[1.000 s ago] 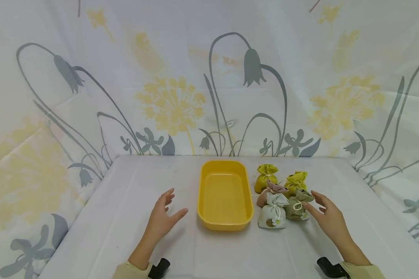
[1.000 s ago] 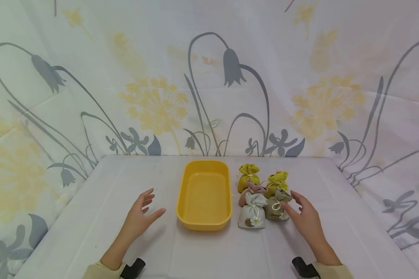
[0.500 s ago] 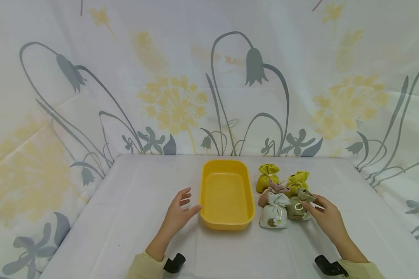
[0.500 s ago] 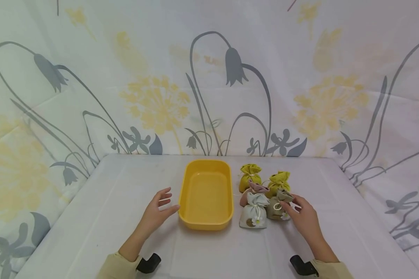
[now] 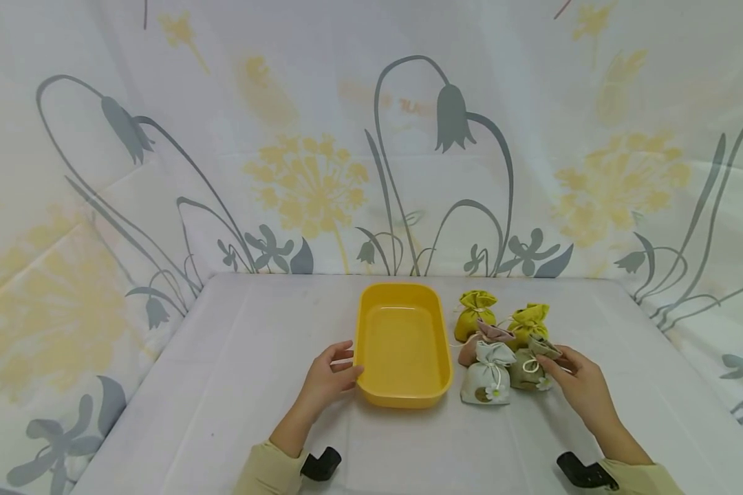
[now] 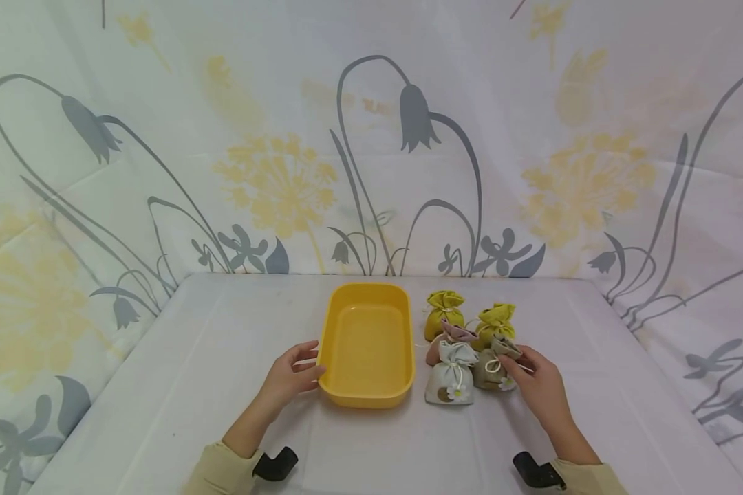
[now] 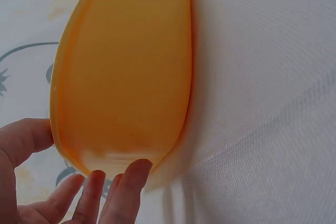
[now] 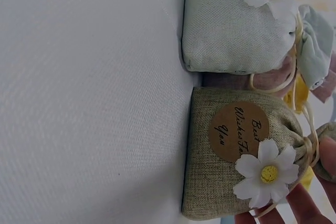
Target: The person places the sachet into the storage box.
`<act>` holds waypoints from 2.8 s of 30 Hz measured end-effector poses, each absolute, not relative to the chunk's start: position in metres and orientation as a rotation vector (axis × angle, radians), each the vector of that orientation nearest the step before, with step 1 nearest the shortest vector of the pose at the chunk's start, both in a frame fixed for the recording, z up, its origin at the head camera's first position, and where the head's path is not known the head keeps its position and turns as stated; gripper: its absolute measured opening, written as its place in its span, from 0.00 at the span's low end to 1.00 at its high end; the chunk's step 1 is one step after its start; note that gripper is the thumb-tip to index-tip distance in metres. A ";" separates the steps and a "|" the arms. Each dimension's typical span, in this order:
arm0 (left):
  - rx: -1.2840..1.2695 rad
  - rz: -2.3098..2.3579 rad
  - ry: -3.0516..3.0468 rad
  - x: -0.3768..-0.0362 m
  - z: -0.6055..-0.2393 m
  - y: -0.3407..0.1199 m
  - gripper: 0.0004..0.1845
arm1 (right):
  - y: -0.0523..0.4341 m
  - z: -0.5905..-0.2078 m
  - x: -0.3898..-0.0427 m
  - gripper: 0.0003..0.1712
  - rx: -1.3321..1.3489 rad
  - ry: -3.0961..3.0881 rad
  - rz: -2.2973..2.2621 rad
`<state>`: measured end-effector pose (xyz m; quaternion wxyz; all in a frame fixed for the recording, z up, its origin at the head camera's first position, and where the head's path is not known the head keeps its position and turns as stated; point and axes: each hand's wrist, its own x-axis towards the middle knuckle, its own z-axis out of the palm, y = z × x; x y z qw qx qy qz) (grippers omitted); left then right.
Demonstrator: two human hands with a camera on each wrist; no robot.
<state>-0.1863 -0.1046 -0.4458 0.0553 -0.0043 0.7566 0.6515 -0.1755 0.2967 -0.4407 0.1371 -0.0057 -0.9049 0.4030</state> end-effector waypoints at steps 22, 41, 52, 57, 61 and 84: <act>0.010 2.045 2.224 -0.188 -0.450 -0.103 0.29 | 0.302 -0.435 -0.180 0.30 -0.297 -2.522 1.433; 0.002 2.056 2.195 -0.188 -0.448 -0.103 0.30 | 0.347 -0.487 -0.215 0.24 -0.197 -2.340 1.491; 0.001 2.058 2.192 -0.189 -0.451 -0.104 0.30 | 0.287 -0.395 -0.174 0.26 -0.246 -2.364 1.411; -0.002 2.058 2.196 -0.189 -0.451 -0.103 0.30 | 0.273 -0.370 -0.165 0.25 -0.249 -2.424 1.324; -0.016 2.058 2.198 -0.189 -0.451 -0.103 0.29 | 0.271 -0.364 -0.167 0.24 -0.229 -2.399 1.323; -0.014 2.066 2.183 -0.188 -0.451 -0.103 0.30 | 0.243 -0.347 -0.181 0.24 -0.031 -2.269 1.519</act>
